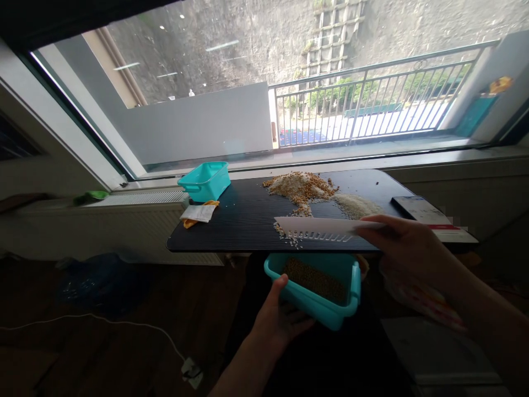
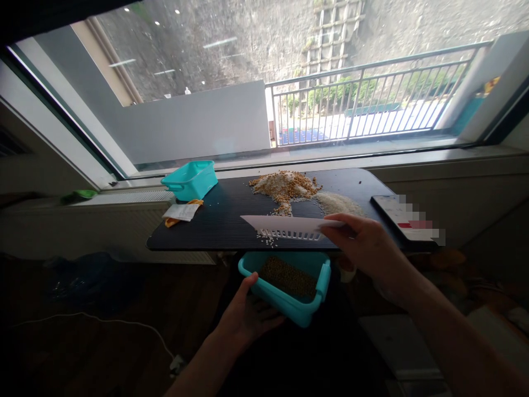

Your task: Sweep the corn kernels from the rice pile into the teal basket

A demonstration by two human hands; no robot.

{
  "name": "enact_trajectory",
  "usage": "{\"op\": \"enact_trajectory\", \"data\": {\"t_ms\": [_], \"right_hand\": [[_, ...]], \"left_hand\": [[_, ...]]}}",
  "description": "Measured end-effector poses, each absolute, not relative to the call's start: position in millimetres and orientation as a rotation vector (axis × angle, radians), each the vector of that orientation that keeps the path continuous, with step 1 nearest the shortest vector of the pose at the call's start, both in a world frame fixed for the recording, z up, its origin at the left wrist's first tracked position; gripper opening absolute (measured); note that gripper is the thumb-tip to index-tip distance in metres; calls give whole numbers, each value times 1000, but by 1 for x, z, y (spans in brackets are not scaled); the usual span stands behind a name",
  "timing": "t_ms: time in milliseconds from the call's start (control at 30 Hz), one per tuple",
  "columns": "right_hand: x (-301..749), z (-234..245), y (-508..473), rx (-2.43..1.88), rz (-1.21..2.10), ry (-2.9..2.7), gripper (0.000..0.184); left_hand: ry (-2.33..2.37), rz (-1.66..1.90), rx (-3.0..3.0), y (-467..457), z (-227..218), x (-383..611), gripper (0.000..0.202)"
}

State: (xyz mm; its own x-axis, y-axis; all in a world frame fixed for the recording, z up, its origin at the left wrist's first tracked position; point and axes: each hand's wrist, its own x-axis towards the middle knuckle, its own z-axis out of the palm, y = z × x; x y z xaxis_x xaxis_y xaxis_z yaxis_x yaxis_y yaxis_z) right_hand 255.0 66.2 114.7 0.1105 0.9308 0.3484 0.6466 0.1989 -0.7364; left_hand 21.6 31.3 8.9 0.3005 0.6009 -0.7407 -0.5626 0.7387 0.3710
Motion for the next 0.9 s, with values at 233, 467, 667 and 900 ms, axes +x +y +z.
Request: {"op": "enact_trajectory", "data": {"t_ms": [233, 467, 667, 900], "right_hand": [[245, 113, 68, -1500, 545, -1631, 39], [262, 115, 79, -1612, 418, -1604, 36], [257, 119, 85, -1554, 365, -1645, 39], [250, 117, 92, -1495, 421, -1706, 35]], "left_hand": [[996, 760, 68, 30, 12, 23, 67], [991, 764, 65, 31, 11, 21, 65], [996, 777, 49, 32, 11, 20, 67], [1001, 785, 63, 32, 10, 14, 64]]}}
